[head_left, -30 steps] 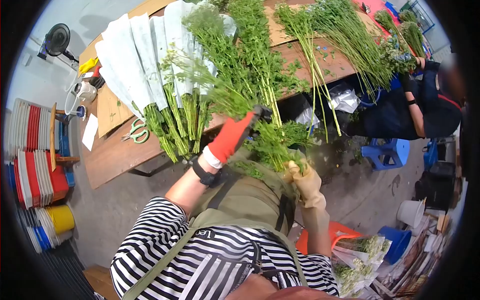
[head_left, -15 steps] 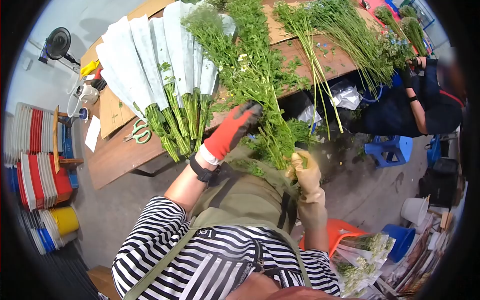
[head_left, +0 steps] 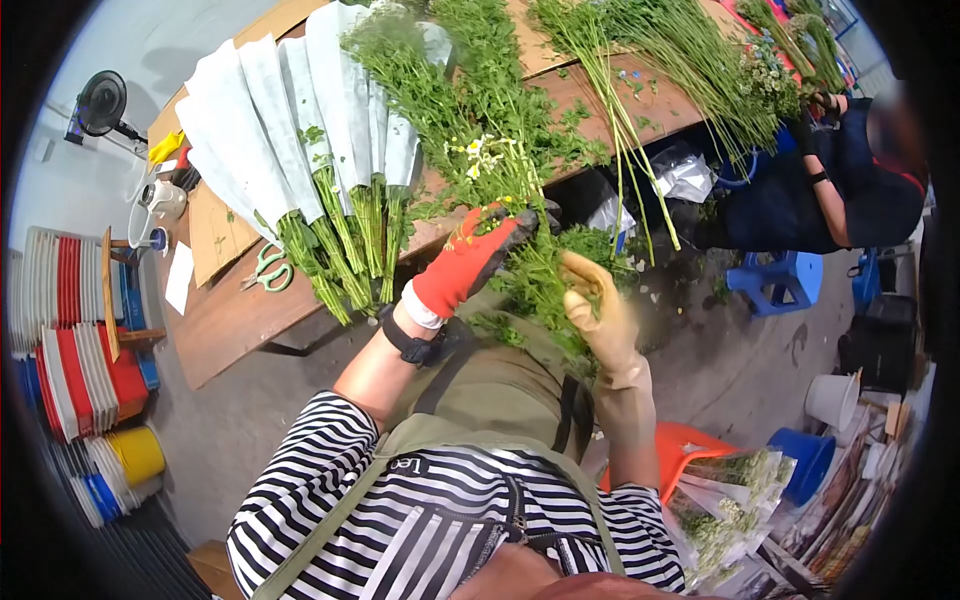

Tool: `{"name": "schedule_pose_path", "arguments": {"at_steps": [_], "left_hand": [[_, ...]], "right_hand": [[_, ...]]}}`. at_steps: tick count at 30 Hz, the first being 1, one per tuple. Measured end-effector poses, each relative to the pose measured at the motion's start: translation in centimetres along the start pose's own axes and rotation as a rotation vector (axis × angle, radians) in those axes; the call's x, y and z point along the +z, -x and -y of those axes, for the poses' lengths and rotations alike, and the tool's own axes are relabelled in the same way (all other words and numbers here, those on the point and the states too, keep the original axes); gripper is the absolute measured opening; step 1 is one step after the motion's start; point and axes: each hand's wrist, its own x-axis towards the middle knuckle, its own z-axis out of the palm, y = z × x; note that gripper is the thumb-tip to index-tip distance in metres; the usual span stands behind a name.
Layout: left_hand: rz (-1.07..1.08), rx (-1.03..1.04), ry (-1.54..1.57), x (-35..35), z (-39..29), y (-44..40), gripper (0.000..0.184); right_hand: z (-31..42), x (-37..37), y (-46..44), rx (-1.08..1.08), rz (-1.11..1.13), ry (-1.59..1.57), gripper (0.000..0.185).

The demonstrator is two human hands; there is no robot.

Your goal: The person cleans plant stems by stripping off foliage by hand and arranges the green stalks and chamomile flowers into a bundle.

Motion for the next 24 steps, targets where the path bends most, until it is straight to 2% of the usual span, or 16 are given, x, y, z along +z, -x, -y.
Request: {"name": "schedule_pose_path", "arguments": {"at_steps": [2, 3, 6, 7, 8, 9, 12, 14, 15, 16, 18, 20, 21, 24], "left_hand": [[0.083, -0.115, 0.002, -0.2, -1.1, -0.5, 0.048], [-0.05, 0.031, -0.03, -0.5, -2.4, -1.2, 0.04], [0.011, -0.832, 1.107, 0.4, -4.2, -2.6, 0.034], [0.005, -0.653, 0.961, 1.9, -2.9, -1.4, 0.031], [-0.026, -0.486, 0.807, 3.5, -1.6, -0.3, 0.029], [-0.072, -0.47, 0.856, 4.1, -1.6, 0.0, 0.029], [-0.277, -0.139, 0.368, 3.5, -1.4, -0.4, 0.029], [-0.234, -0.486, 1.193, -0.5, -3.9, -2.8, 0.03], [-0.319, -0.354, 0.762, -0.5, -3.6, -2.5, 0.029], [-0.442, -0.294, 0.301, -0.5, -3.4, -2.2, 0.031], [-0.583, -0.476, 0.901, -2.6, -4.3, -3.9, 0.03], [-0.826, -0.3, 0.967, -4.0, -1.1, -4.7, 0.031], [-0.885, -0.411, 0.865, -5.2, 0.4, -4.5, 0.034], [-0.744, -0.407, 0.352, -6.8, -0.9, -4.7, 0.036]], "right_hand": [[0.6, 0.8, -1.1, -0.014, -0.005, 0.132, 0.057], [1.2, 1.5, -1.7, 0.003, -0.012, 0.209, 0.054], [4.5, 3.0, -3.2, 0.214, 0.113, 0.332, 0.043], [8.1, 2.9, -4.0, 0.369, 0.16, 0.524, 0.034], [8.1, 3.1, -4.3, 0.342, 0.176, 0.507, 0.033], [8.1, 3.3, -4.5, 0.315, 0.192, 0.491, 0.032], [7.7, 3.4, -3.8, 0.175, 0.222, 0.487, 0.023], [6.6, 3.0, -2.7, 0.06, 0.215, 0.375, 0.022], [6.3, 2.8, -2.0, -0.154, 0.124, 0.498, 0.021], [5.6, 2.3, -1.6, -0.2, 0.106, 0.578, 0.022], [3.6, 1.0, -0.7, -0.29, 0.065, 0.733, 0.024], [1.4, -0.6, 0.7, -0.218, 0.075, 0.699, 0.026], [0.7, -1.2, 1.3, -0.2, 0.094, 0.714, 0.026], [-1.4, -2.2, 2.3, -0.161, 0.123, 0.714, 0.025]]}}
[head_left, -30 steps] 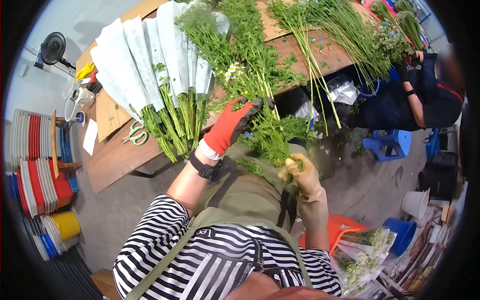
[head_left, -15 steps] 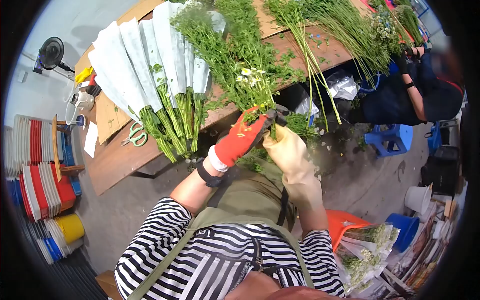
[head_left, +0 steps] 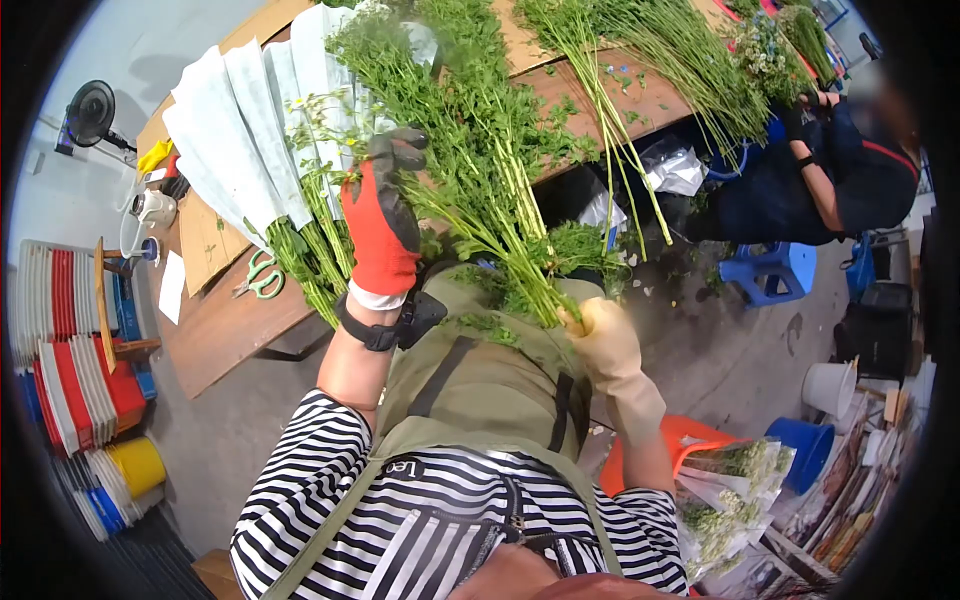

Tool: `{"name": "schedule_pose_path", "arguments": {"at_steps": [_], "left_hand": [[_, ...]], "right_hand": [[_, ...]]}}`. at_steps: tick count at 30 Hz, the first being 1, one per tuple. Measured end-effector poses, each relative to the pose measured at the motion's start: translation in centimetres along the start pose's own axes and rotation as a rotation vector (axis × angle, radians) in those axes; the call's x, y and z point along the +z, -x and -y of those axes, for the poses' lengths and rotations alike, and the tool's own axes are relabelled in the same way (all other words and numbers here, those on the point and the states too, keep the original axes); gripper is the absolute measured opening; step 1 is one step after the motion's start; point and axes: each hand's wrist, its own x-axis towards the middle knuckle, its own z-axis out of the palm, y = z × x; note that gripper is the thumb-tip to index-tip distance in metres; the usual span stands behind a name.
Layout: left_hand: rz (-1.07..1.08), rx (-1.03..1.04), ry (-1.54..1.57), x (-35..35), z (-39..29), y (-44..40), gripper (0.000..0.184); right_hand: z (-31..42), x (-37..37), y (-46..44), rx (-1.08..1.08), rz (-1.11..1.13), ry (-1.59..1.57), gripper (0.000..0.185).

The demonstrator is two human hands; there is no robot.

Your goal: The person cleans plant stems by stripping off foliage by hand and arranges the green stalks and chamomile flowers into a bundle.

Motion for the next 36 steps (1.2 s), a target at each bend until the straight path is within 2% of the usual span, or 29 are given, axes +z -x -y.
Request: {"name": "schedule_pose_path", "arguments": {"at_steps": [2, 4, 5, 7, 9, 11, 12, 13, 14, 15, 16, 17, 18, 20, 21, 25, 27, 28, 29, 30, 32, 35, 36], "left_hand": [[-0.109, -0.144, 0.261, 0.6, 0.8, 0.3, 0.036], [-0.153, -0.158, 0.278, 1.0, 1.4, 0.7, 0.036], [-0.133, -0.095, 0.163, 1.1, 1.6, 0.7, 0.036], [-0.101, 0.036, -0.015, 0.6, 2.6, 1.0, 0.015], [-0.107, 0.102, -0.123, 0.2, 3.0, 1.0, 0.02], [-0.199, -0.093, 0.504, -0.7, 4.8, -0.4, 0.02], [-0.198, -0.148, 0.59, -2.3, 5.1, -1.5, 0.02], [-0.088, 0.036, 0.408, -3.4, 4.8, -2.6, 0.02], [0.013, 0.216, 0.217, -4.2, 3.7, -3.5, 0.021], [0.091, 0.094, -0.125, -5.1, 2.1, -3.4, 0.02], [0.064, 0.009, 0.228, -4.2, 3.3, -3.3, 0.016], [0.022, 0.006, 0.378, -2.6, 3.0, -2.7, 0.015], [0.026, -0.017, 0.391, -1.7, 3.1, -2.2, 0.016], [0.083, -0.028, 0.224, -0.3, 4.1, -0.9, 0.023], [0.124, -0.015, 0.182, 0.2, 4.0, -0.1, 0.028], [0.311, 0.13, 0.018, 0.9, 1.7, 2.2, 0.029], [0.379, 0.232, -0.07, 0.9, 0.5, 3.0, 0.021], [0.385, 0.199, 0.015, 1.3, 0.4, 3.3, 0.026], [0.4, 0.12, 0.126, 1.5, 0.2, 3.5, 0.029], [0.408, 0.04, 0.237, 1.7, 0.0, 3.7, 0.032], [0.416, -0.177, 0.484, 1.6, -1.3, 3.7, 0.022], [0.335, -0.37, 0.784, 2.2, -3.4, 3.5, 0.04], [0.306, -0.402, 0.862, 2.2, -3.0, 3.6, 0.039]], "right_hand": [[-0.9, -0.1, 0.4, 0.012, -0.007, 0.015, 0.024], [-1.8, 0.7, 1.0, -0.004, -0.028, 0.029, 0.024], [-2.5, 1.2, 0.9, -0.02, -0.042, 0.031, 0.024], [-3.0, 1.2, 1.1, -0.031, -0.05, 0.042, 0.022], [-3.1, 0.3, 0.9, -0.019, -0.053, 0.066, 0.02], [-5.6, 0.9, 2.2, 0.059, 0.024, 0.128, 0.018], [-7.2, 1.6, 3.1, 0.098, 0.061, 0.159, 0.017], [-8.8, 2.5, 4.8, 0.248, 0.081, 0.1, 0.013], [-9.7, 2.3, 5.3, 0.269, 0.057, 0.054, 0.013], [-10.3, 2.5, 6.1, 0.295, 0.039, 0.002, 0.012], [-10.3, 2.7, 6.9, 0.332, 0.02, -0.053, 0.012], [-8.9, 1.7, 5.6, 0.295, 0.079, 0.069, 0.022], [-7.5, 0.3, 4.3, 0.324, 0.125, -0.09, 0.027], [-3.1, -2.2, 1.1, 0.38, 0.219, -0.398, 0.038], [-2.2, -1.9, 0.3, 0.363, 0.24, -0.498, 0.044], [2.5, -1.9, -4.1, 0.268, 0.266, -0.848, 0.062], [4.0, -2.2, -6.7, 0.328, 0.498, -1.212, 0.067], [4.7, -2.5, -7.7, 0.357, 0.614, -1.39, 0.07], [5.5, -3.0, -8.3, 0.428, 0.698, -1.406, 0.065], [5.3, -2.8, -8.8, 0.358, 0.734, -1.446, 0.062], [5.1, -2.4, -9.6, 0.214, 0.808, -1.519, 0.058], [5.3, -0.3, -9.5, 0.501, 0.276, -1.565, 0.05], [5.1, 0.3, -9.5, 0.58, 0.109, -1.57, 0.049]]}}
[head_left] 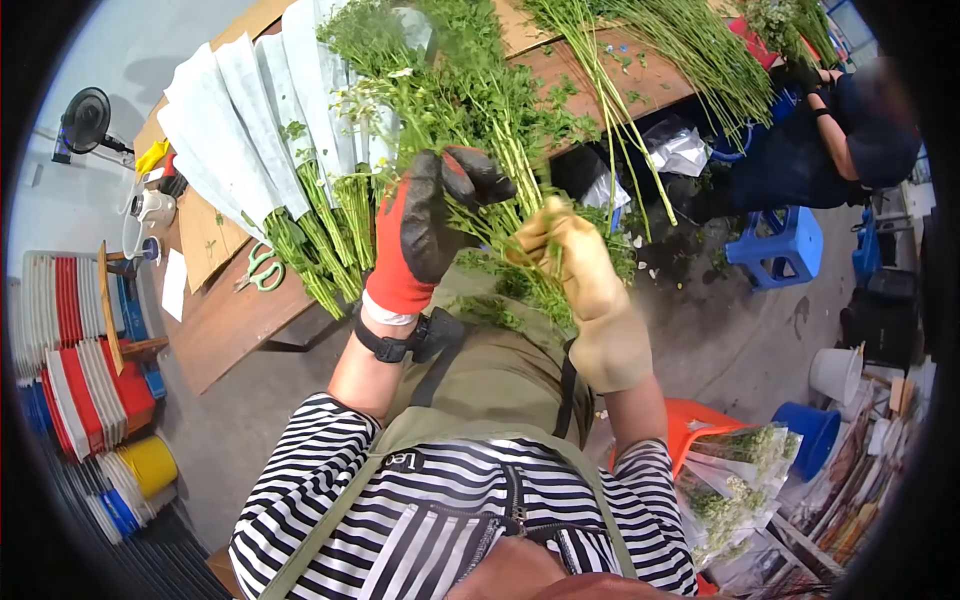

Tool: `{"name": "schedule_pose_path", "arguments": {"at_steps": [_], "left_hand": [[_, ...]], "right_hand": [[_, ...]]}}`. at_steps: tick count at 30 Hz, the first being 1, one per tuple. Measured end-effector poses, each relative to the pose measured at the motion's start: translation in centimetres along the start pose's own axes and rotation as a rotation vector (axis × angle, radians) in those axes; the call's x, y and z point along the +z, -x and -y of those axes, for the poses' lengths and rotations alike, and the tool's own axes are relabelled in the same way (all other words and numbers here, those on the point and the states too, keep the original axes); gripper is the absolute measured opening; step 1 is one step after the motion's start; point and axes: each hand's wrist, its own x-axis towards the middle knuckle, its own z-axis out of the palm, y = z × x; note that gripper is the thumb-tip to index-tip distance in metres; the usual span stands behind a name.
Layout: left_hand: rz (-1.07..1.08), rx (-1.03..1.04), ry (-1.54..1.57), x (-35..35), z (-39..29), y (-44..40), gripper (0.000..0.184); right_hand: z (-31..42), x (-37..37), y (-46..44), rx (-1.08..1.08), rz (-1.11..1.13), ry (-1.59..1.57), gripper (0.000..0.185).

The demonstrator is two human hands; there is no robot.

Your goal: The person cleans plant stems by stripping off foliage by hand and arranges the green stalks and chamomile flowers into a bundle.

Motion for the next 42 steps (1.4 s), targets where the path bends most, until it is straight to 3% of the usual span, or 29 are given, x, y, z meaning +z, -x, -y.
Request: {"name": "schedule_pose_path", "arguments": {"at_steps": [1, 3, 4, 7, 8, 10, 12, 13, 14, 16, 17, 18, 19, 22, 23, 26, 29, 31, 33, 34, 36, 38, 40, 42], "left_hand": [[-0.019, -0.008, 0.084, -0.7, 0.3, -0.1, 0.038], [-0.131, -0.113, 0.352, -1.8, -0.1, -0.6, 0.037], [-0.076, -0.096, 0.355, -2.4, 0.0, -0.9, 0.033], [-0.005, -0.044, 0.363, -2.8, 0.5, -1.0, 0.027], [-0.002, 0.012, 0.396, -3.8, -0.4, -1.3, 0.026], [0.013, 0.126, 0.47, -6.9, -2.9, -2.7, 0.026], [-0.132, 0.086, 0.466, -6.4, -5.2, -3.3, 0.027], [-0.043, 0.064, 0.43, -6.0, -5.0, -3.2, 0.03], [0.046, 0.061, 0.515, -6.6, -4.1, -3.8, 0.032], [-0.326, -0.023, 0.111, -4.2, -2.1, -2.2, 0.037], [-0.173, -0.05, 0.167, -4.1, -0.9, -2.2, 0.043], [-0.018, -0.075, 0.225, -4.2, 0.3, -2.1, 0.051], [-0.017, -0.281, 0.523, -3.7, 0.2, -2.0, 0.052], [0.046, 0.405, -0.939, -2.8, 1.1, -0.1, 0.061], [0.008, 0.453, -1.202, -3.5, 1.2, 0.1, 0.077], [0.067, 0.383, -1.208, -3.0, 0.6, 0.7, 0.069], [0.113, 0.396, -1.179, -3.5, 1.4, 1.2, 0.06], [0.146, 0.398, -1.324, -3.5, 1.3, 2.0, 0.057], [0.154, 0.345, -1.214, -4.8, 3.5, 2.4, 0.056], [0.158, 0.321, -1.16, -4.7, 3.8, 2.3, 0.055], [-0.009, -0.152, -0.343, -4.3, 3.8, 2.3, 0.054], [0.082, 0.139, -1.141, -4.7, 3.2, 2.9, 0.053], [0.071, 0.244, -1.145, -5.4, 4.0, 2.6, 0.062], [0.082, 0.293, -1.174, -5.6, 4.3, 2.5, 0.068]], "right_hand": [[1.1, 0.8, 0.5, 0.008, -0.07, -0.268, 0.037], [-0.9, -4.6, -0.9, -0.078, 0.37, -0.743, 0.034], [-1.3, -7.0, -1.3, -0.121, 0.595, -0.975, 0.033], [0.0, -7.0, 2.4, -0.139, -0.092, -0.564, 0.033], [-1.0, -8.1, 1.7, -0.231, -0.454, -0.421, 0.035], [-2.1, -17.0, 2.6, -0.177, -0.233, -0.687, 0.025], [-1.9, -19.7, 4.2, -0.11, -0.874, -0.243, 0.031], [-2.5, -24.5, 5.9, 0.068, -0.735, 0.034, 0.038], [-2.3, -22.8, 5.7, 0.055, -0.804, 0.38, 0.043], [-2.1, -17.5, 5.4, 0.02, -0.903, 1.081, 0.061], [0.3, -13.5, 5.8, 0.145, -0.771, 1.17, 0.085], [0.1, -12.4, 5.4, 0.064, -0.732, 1.209, 0.081], [0.3, -11.1, 4.9, -0.026, -0.626, 1.106, 0.071], [2.3, -4.5, 4.4, -0.22, -0.268, 0.626, 0.051], [2.5, -3.4, 4.1, -0.281, -0.083, 0.474, 0.049], [4.9, 1.0, 2.9, -0.249, 0.162, 0.554, 0.046], [3.1, 3.9, 2.0, -0.582, -0.009, 0.564, 0.051], [2.7, 5.2, 1.7, -0.615, -0.066, 0.628, 0.049], [2.2, 5.9, 1.1, -0.61, -0.162, 0.694, 0.038], [2.5, 6.3, 1.2, -0.503, -0.184, 0.609, 0.037], [3.4, 7.2, 1.7, -0.287, -0.221, 0.438, 0.033], [2.2, 6.6, 0.8, -0.244, -0.219, 0.353, 0.024], [1.9, 6.2, 1.0, -0.163, -0.226, 0.298, 0.022], [1.1, 5.7, 1.0, -0.279, -0.169, 0.159, 0.023]]}}
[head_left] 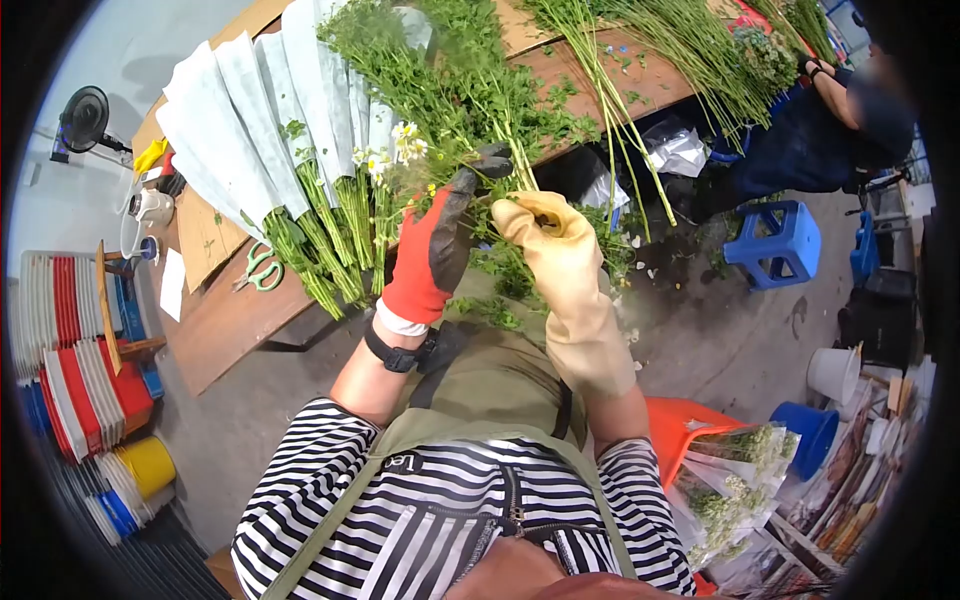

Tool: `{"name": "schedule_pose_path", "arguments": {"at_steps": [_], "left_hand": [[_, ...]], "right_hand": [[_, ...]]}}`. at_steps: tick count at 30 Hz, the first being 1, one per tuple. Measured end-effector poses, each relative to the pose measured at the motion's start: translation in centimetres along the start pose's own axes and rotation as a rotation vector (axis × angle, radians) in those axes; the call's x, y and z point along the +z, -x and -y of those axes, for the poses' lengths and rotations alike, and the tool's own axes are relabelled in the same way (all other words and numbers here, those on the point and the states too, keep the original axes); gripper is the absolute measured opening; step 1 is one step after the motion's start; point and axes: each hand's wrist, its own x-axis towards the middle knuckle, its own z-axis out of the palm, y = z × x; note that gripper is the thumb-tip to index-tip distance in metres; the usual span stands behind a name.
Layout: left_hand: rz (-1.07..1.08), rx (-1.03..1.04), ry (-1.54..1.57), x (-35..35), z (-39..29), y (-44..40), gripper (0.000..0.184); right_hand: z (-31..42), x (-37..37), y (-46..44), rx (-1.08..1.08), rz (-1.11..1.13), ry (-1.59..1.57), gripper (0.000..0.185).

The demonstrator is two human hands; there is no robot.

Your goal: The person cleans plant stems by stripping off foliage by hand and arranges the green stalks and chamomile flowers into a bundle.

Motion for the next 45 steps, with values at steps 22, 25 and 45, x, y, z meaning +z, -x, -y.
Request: {"name": "schedule_pose_path", "arguments": {"at_steps": [22, 25, 45], "left_hand": [[-0.012, -0.124, 0.15, 1.0, -1.5, -0.8, 0.044], [0.009, -0.206, 0.263, 1.4, -1.7, -1.1, 0.04], [-0.032, 0.198, -0.153, -0.4, -2.7, -1.7, 0.048]], "right_hand": [[-1.2, -1.8, 0.4, -0.203, -0.053, -0.02, 0.018], [-0.8, -2.3, 0.5, -0.191, -0.105, 0.083, 0.026], [-2.0, -3.1, -1.1, -0.109, 0.199, 0.009, 0.019]]}}
